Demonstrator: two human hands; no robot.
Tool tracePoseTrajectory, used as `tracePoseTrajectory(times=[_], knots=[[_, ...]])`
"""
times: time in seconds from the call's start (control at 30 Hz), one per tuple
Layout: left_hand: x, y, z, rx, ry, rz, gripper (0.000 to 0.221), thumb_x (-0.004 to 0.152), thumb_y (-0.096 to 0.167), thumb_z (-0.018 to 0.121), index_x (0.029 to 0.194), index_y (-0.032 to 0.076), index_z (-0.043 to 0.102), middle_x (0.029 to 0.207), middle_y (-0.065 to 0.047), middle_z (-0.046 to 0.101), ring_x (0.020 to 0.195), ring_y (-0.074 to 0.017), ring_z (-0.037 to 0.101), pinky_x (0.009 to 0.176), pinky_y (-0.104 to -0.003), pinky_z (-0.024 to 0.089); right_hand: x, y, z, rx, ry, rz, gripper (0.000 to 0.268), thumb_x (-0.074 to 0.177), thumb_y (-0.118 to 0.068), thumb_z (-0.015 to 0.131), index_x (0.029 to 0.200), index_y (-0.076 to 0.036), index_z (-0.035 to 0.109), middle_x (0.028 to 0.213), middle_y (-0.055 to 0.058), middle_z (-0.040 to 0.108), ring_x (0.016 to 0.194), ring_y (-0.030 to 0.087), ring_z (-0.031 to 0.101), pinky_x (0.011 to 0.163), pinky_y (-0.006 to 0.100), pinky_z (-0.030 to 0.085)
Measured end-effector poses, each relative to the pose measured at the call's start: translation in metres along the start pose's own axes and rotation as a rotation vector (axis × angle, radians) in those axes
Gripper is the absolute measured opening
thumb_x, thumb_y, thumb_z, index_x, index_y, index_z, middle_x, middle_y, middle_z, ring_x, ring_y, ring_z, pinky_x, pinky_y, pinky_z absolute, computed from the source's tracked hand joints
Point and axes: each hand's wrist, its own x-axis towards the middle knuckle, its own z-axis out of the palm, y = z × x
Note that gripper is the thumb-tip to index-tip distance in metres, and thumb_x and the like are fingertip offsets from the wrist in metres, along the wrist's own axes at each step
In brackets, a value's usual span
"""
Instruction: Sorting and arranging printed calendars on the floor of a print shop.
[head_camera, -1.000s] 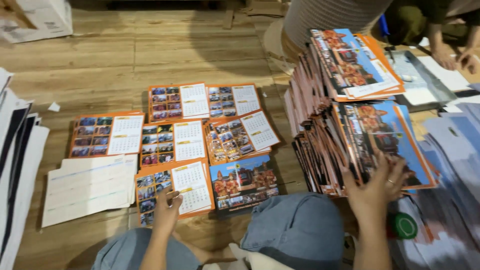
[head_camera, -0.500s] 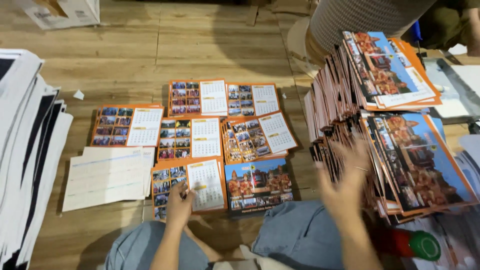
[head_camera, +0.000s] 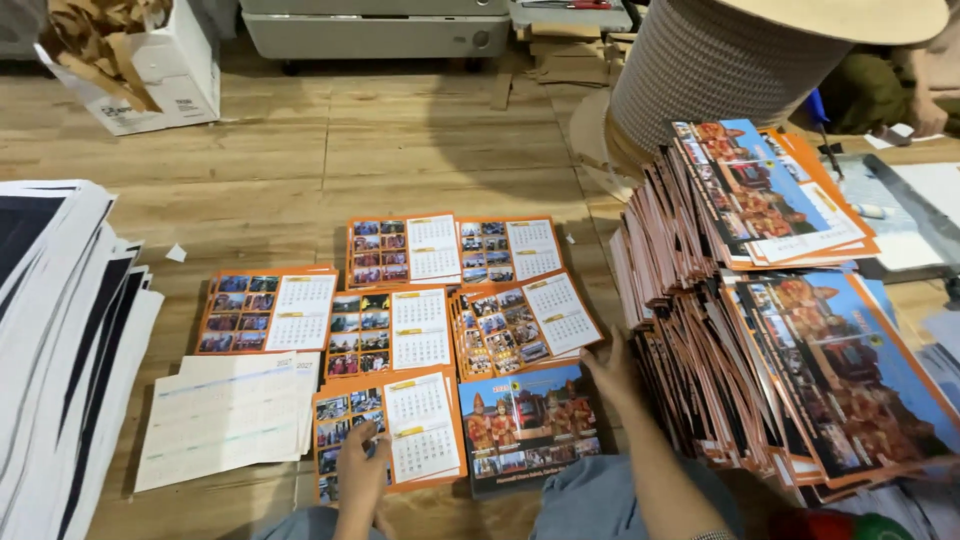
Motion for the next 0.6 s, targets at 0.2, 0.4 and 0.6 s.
tracePoseTrajectory(times=[0.2,0.4,0.6], knots=[[0.023,-0.019,0.002,0.04,0.024,0.05,0.042,0.09,0.019,0.055,0.13,0.008,0.051,0.13,-0.007,0.053,0.118,-0.0256,0.053,0.103,-0.041,0.043,0.01,0.022,0.032,0.176,-0.12,0.144,0.075,0.083,-0.034,0.059,0.147,-0.024,0.021,0.151,0.009,0.027,0.136,0.031,0.03,0.108,0.05,0.028],[0.025,-0.002,0.002,0.111,-0.002,-0.112,0.045,0.09,0.025,0.058,0.131,0.007,0.053,0.13,-0.01,0.056,0.113,-0.0288,0.057,0.098,-0.044,0.044,0.025,0.056,0.052,0.108,-0.047,-0.122,0.059,0.076,-0.031,0.07,0.131,-0.024,0.05,0.124,0.001,0.062,0.112,0.019,0.058,0.094,0.03,0.042],[0.023,-0.006,0.004,0.073,0.01,-0.082,0.042,0.092,0.018,0.056,0.132,0.007,0.048,0.13,-0.011,0.051,0.114,-0.0324,0.053,0.104,-0.049,0.043,-0.063,-0.036,-0.026,-0.069,-0.286,0.194,0.057,0.087,-0.039,0.054,0.14,-0.027,0.036,0.133,0.004,0.053,0.096,0.023,0.063,0.07,0.033,0.049]])
